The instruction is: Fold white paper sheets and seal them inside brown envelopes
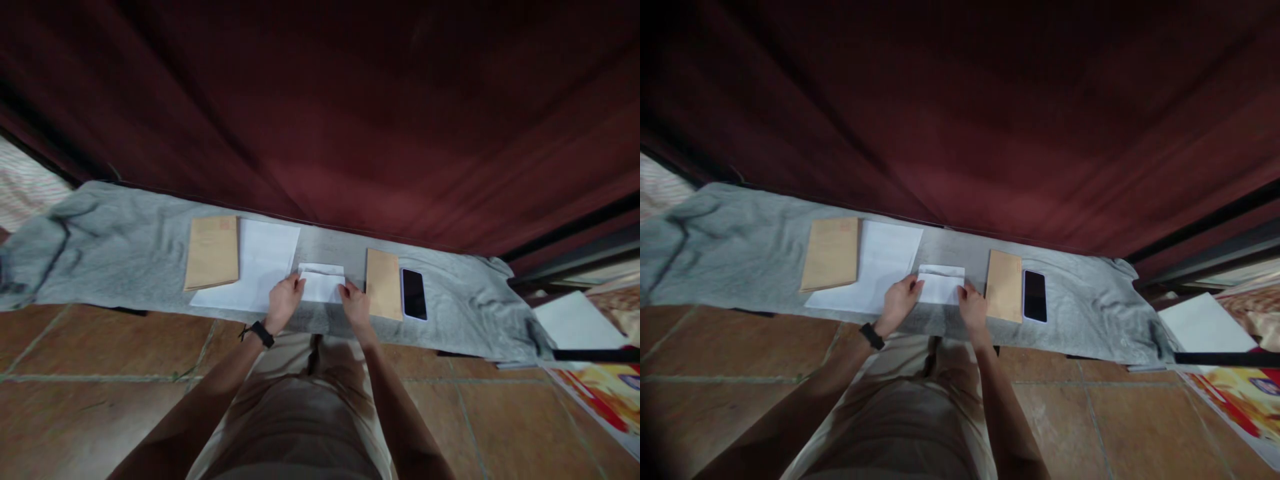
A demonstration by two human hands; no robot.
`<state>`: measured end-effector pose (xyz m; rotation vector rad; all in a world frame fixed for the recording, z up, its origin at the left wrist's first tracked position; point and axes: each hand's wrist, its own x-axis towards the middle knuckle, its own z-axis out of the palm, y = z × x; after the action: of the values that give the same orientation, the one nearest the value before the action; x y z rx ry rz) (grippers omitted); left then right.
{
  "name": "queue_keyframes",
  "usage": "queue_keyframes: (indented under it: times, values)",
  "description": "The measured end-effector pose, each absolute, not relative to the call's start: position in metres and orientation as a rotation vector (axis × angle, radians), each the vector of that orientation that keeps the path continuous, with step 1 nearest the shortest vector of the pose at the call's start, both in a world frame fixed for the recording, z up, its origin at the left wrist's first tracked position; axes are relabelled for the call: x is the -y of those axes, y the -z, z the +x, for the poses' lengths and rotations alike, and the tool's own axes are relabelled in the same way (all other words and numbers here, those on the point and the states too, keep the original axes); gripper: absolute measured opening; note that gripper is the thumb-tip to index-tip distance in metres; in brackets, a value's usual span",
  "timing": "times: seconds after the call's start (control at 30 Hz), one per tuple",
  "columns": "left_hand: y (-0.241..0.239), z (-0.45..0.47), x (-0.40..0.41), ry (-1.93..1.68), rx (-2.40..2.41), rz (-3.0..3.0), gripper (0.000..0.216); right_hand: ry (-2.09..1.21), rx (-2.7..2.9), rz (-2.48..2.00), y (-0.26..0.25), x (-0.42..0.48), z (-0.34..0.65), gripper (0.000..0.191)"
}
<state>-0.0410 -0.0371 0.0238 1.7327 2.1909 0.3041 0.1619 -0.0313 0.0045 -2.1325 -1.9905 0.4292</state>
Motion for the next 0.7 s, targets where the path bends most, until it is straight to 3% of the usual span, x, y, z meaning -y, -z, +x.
queue_keyframes:
  times: [0.7]
  values:
    - [-0.018, -0.033, 0.014, -0.262, -2.279, 1.764, 0.039, -0.23, 1.91, -2.183, 0.004, 0.012, 0.144, 0.036]
